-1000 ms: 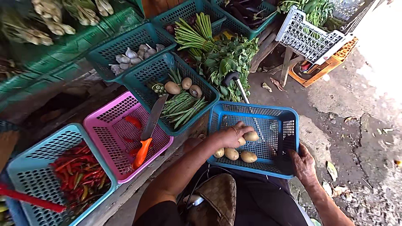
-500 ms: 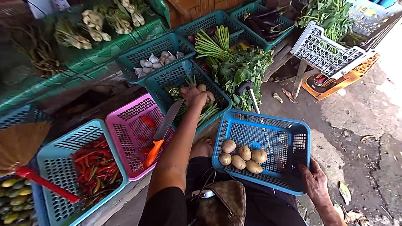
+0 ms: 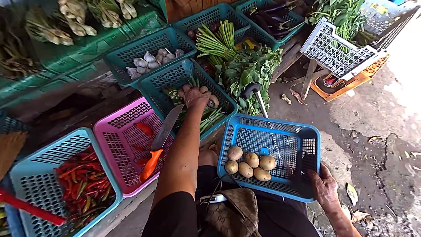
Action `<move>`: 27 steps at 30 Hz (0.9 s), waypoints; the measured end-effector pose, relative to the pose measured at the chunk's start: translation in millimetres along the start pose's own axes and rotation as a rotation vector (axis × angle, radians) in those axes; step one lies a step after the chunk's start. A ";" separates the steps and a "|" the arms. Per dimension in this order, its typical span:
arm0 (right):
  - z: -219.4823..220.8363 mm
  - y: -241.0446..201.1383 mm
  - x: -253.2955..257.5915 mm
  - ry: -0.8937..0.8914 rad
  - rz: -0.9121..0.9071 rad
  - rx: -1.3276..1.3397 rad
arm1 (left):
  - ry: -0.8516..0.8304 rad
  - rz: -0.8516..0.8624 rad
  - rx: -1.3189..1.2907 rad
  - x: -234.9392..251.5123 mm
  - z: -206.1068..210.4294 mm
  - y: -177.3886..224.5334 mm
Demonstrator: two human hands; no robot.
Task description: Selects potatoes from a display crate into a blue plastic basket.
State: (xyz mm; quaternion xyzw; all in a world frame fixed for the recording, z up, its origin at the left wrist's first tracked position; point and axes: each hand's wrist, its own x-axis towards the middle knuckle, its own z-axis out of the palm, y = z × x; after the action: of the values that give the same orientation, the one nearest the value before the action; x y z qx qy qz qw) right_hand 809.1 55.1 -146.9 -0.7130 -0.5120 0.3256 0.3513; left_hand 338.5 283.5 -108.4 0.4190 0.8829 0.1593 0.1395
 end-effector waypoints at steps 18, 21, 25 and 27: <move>-1.0 -3.9 1.1 -0.022 0.046 0.062 | 0.028 0.664 -0.510 -142.4 -50.4 21.8; -2.3 -2.2 2.9 -0.033 0.046 0.079 | -0.178 0.799 -0.388 -186.3 -6.4 19.5; -5.9 3.8 1.2 -0.033 0.029 0.077 | -0.509 0.740 -0.239 -201.5 42.0 7.7; -8.3 6.1 3.1 -0.026 0.041 0.082 | -0.453 0.675 -0.267 -200.0 41.5 -4.4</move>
State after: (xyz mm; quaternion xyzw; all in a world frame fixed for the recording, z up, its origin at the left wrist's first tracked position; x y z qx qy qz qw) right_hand 819.9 55.3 -147.8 -0.7041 -0.4881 0.3625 0.3669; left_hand 473.3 130.8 -125.3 0.6871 0.6151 0.2126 0.3230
